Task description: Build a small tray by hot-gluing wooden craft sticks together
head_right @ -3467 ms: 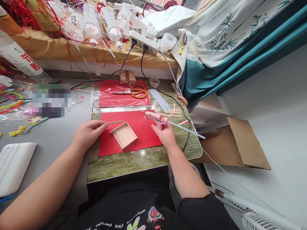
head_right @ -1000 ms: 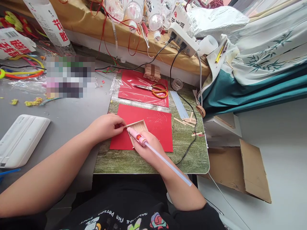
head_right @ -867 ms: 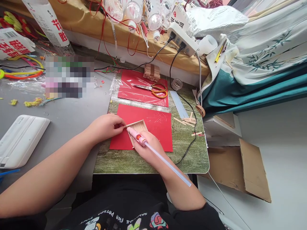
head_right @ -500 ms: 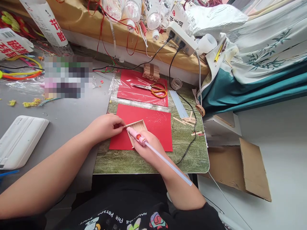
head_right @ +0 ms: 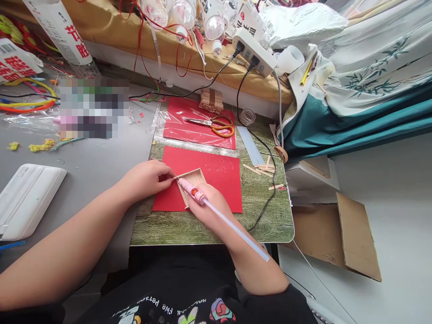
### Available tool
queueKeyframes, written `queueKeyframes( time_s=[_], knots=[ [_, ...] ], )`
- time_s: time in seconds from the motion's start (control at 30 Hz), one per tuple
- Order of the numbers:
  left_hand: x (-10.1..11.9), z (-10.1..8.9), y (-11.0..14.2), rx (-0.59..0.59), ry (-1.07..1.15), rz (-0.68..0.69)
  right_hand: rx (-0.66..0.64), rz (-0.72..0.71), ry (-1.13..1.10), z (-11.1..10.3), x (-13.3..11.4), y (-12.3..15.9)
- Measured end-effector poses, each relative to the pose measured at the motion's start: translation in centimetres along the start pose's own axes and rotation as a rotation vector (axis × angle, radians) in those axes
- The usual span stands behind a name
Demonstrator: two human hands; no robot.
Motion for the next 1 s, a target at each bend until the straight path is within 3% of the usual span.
queueKeyframes(
  time_s=[1.0],
  knots=[
    [-0.51, 0.73, -0.15, 0.003, -0.026, 0.021, 0.009, 0.073, 0.063, -0.44, -0.06, 0.04]
  ],
)
Point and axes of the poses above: each hand's wrist, its own y-axis away from the middle knuckle, its own z-axis out of the palm, x = y × z, the point moved 8 cm from there along -y, towards the middle knuckle, and after that the axes turned 10 degrees about -y, right-handed, at the moved point
